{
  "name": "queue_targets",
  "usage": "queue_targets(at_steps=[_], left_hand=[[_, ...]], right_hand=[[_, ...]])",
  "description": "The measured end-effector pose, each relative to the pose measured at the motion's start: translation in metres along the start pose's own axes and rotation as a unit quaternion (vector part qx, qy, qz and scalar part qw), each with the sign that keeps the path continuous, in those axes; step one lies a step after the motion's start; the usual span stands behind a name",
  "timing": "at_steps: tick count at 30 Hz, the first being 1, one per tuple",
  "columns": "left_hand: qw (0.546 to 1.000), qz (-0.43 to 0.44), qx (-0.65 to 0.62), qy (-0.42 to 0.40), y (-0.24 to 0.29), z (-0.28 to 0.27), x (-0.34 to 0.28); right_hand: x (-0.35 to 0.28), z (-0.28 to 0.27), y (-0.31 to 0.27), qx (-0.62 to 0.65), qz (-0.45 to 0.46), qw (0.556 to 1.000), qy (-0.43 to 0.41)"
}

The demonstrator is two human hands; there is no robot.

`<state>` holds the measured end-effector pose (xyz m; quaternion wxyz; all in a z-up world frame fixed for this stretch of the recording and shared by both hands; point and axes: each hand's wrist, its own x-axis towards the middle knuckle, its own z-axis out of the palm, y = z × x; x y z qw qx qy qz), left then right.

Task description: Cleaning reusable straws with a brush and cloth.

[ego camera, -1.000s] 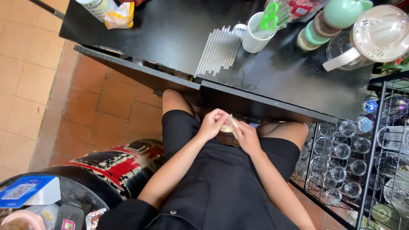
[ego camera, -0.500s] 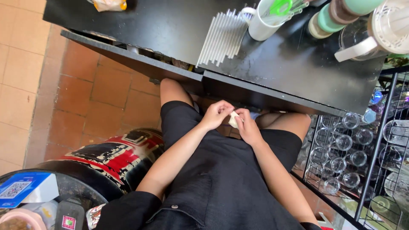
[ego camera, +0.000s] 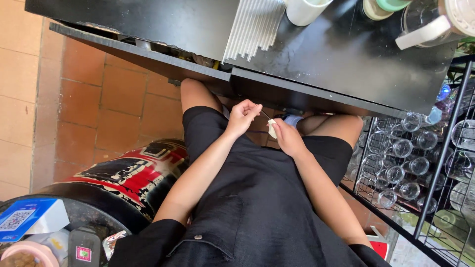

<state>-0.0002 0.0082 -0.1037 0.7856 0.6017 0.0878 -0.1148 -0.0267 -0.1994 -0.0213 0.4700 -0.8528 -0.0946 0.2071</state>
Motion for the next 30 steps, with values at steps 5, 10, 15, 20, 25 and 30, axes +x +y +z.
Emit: queue_targets(at_steps=[5,10,15,20,25,30], left_hand=[[0.999,0.01,0.038,-0.038,0.01,0.006,-0.009],[0.99,-0.009,0.123,-0.075,0.028,0.015,-0.017],[0.989,0.009,0.125,-0.074,0.037,0.021,-0.019],[0.991,0.029,0.122,-0.042,0.022,0.018,-0.014],[0.998,0.044,0.022,0.048,0.002,0.003,-0.001],[0.998,0.023,0.004,0.057,-0.003,-0.005,0.001]], right_hand=[[-0.004,-0.003,-0.012,-0.018,-0.029,0.999,0.019],[-0.004,-0.007,-0.025,-0.058,0.029,0.998,-0.011],[-0.002,-0.005,-0.019,-0.055,-0.008,0.998,0.006],[0.001,-0.003,-0.015,-0.002,0.002,1.0,-0.004],[0.001,-0.002,-0.006,0.016,0.006,1.0,-0.008],[-0.001,-0.004,-0.005,0.014,0.044,0.999,-0.013]])
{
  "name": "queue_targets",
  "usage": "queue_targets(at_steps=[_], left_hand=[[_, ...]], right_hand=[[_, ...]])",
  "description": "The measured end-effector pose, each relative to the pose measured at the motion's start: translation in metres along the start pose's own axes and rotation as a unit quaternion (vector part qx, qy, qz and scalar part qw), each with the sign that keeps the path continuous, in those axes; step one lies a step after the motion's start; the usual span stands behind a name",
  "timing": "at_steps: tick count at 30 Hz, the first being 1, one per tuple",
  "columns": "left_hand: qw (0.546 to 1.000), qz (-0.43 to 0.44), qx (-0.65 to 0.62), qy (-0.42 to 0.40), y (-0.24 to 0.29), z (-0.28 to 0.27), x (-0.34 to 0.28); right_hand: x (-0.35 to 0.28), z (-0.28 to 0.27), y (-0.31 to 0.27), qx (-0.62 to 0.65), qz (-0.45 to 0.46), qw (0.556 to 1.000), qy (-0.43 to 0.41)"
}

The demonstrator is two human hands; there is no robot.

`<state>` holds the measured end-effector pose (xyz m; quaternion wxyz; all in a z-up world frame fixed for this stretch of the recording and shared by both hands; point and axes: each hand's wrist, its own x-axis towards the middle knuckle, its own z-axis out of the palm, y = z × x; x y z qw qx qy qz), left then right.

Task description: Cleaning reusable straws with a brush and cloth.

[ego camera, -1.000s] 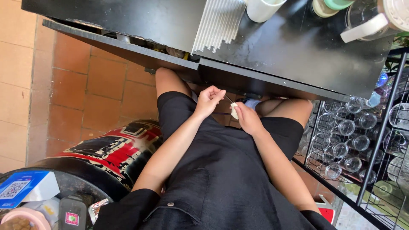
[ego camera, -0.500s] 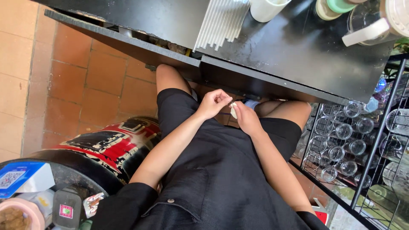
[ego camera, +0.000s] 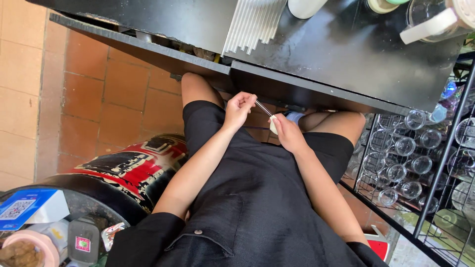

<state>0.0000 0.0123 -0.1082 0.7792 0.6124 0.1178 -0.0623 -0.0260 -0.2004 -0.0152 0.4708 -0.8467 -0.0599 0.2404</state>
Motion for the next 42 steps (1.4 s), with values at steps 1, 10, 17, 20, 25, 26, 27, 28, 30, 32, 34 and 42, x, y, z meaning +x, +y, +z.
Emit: queue_targets(at_steps=[1,10,17,20,25,26,27,28,30,32,34,42], left_hand=[[1.0,-0.011,0.005,-0.01,-0.001,-0.001,0.0],[0.989,0.006,0.111,-0.094,0.027,0.017,-0.02],[0.977,-0.004,0.141,-0.162,0.059,0.03,-0.03],[0.97,0.01,0.181,-0.164,0.059,0.034,-0.031],[0.989,0.044,0.115,-0.077,0.018,0.022,-0.018],[0.989,0.045,0.115,-0.077,0.015,0.018,-0.014],[0.995,0.043,0.084,-0.045,0.012,0.014,-0.01],[0.998,0.041,0.053,-0.012,0.009,0.01,-0.006],[0.999,0.029,0.023,0.011,0.005,0.004,-0.002],[0.999,0.018,-0.007,0.036,0.003,-0.001,0.001],[0.996,0.025,-0.052,0.073,0.004,-0.005,0.003],[0.987,0.074,-0.13,0.056,0.061,0.004,-0.03]], right_hand=[[0.0,0.0,0.003,-0.004,-0.018,1.0,0.008],[-0.006,-0.004,-0.013,-0.09,-0.01,0.996,0.003],[-0.006,0.002,-0.01,-0.147,-0.042,0.987,0.044],[-0.005,0.004,-0.009,-0.165,-0.077,0.981,0.065],[-0.003,0.0,-0.01,-0.063,-0.045,0.996,0.033],[-0.002,0.001,-0.005,-0.062,-0.045,0.996,0.034],[-0.001,0.001,0.0,-0.046,-0.052,0.997,0.031],[-0.001,0.001,0.006,-0.03,-0.057,0.998,0.028],[0.0,0.001,0.007,-0.027,-0.044,0.998,0.023],[0.0,0.001,0.008,-0.024,-0.032,0.999,0.016],[0.002,0.002,0.01,-0.003,-0.02,1.0,0.007],[0.006,0.02,0.077,0.188,0.031,0.981,0.017]])
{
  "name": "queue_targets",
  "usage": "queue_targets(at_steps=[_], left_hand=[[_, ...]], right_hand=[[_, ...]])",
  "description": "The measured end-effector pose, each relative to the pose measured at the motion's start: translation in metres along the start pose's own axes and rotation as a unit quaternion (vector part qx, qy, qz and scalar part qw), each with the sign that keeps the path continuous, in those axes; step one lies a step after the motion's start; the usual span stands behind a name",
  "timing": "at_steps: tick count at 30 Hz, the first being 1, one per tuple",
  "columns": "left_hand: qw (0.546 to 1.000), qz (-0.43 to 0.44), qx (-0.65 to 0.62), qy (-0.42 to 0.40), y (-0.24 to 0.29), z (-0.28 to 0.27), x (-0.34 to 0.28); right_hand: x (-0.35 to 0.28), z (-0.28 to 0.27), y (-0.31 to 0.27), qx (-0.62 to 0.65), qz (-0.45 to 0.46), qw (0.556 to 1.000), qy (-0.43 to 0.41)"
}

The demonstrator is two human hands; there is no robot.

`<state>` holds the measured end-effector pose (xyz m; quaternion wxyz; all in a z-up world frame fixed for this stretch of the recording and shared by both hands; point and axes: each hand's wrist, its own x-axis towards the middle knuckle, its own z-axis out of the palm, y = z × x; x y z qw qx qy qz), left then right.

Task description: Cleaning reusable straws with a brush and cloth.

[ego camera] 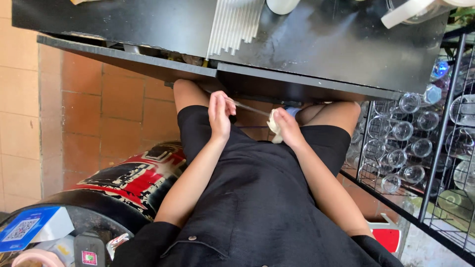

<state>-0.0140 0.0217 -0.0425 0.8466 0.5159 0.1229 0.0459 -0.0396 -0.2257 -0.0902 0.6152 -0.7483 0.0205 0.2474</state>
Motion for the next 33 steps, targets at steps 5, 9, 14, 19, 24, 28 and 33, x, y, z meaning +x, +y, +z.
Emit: queue_targets(at_steps=[5,9,14,19,24,28,33], left_hand=[[0.995,-0.061,-0.066,-0.04,0.006,0.013,-0.021],[0.994,-0.055,-0.001,-0.094,0.0,0.02,-0.021],[0.993,-0.073,0.04,-0.081,-0.008,0.019,-0.021],[0.991,-0.058,0.063,-0.103,-0.013,0.022,-0.027],[0.992,-0.021,0.043,-0.114,0.011,0.04,-0.035],[0.984,0.053,0.093,-0.144,0.039,0.054,-0.047],[0.954,0.176,0.184,-0.159,0.049,0.064,-0.055]], right_hand=[[-0.016,0.003,-0.057,0.226,0.008,0.973,0.045],[-0.03,0.0,-0.06,0.411,0.091,0.902,0.096],[-0.041,-0.006,-0.075,0.572,0.074,0.815,0.043],[-0.043,0.0,-0.098,0.62,-0.006,0.785,0.009],[-0.049,0.001,-0.124,0.623,-0.05,0.78,0.023],[-0.059,0.0,-0.142,0.636,-0.087,0.766,0.033],[-0.072,-0.004,-0.162,0.654,-0.115,0.747,0.026]])
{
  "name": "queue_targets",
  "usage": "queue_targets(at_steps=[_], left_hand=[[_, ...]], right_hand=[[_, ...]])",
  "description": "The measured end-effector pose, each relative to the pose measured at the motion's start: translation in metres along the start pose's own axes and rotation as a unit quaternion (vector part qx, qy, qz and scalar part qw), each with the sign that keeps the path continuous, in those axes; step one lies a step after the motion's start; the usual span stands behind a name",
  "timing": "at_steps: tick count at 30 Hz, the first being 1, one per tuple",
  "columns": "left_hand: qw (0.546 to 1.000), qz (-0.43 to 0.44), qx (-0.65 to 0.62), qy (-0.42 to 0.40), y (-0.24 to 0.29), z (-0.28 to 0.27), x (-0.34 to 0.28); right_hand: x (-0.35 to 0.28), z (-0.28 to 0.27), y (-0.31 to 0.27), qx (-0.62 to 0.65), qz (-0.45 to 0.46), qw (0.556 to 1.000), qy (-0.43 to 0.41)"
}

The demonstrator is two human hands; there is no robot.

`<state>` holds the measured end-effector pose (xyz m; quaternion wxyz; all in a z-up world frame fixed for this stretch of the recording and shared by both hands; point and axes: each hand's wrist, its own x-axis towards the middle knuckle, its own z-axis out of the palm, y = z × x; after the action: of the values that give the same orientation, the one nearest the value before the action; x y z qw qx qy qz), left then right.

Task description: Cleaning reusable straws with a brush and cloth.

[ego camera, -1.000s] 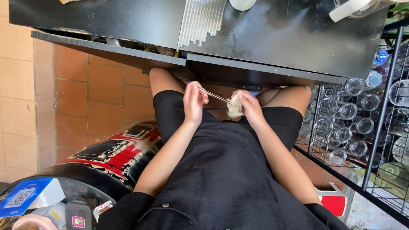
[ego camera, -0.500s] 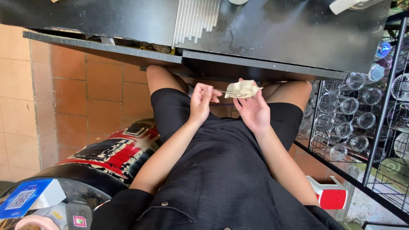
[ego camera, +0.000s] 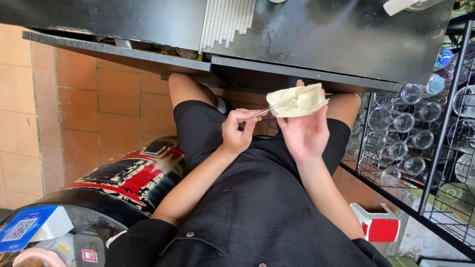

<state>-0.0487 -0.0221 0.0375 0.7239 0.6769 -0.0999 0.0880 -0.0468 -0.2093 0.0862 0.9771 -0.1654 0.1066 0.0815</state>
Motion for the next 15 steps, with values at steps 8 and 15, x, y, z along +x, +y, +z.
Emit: queue_targets(at_steps=[8,15], left_hand=[[0.996,0.08,-0.023,0.013,0.026,0.001,0.001],[0.957,0.249,0.076,-0.125,0.045,-0.004,0.021]], right_hand=[[-0.004,0.013,-0.007,0.042,-0.002,0.998,-0.056],[-0.006,0.022,-0.007,0.06,-0.014,0.998,0.004]])
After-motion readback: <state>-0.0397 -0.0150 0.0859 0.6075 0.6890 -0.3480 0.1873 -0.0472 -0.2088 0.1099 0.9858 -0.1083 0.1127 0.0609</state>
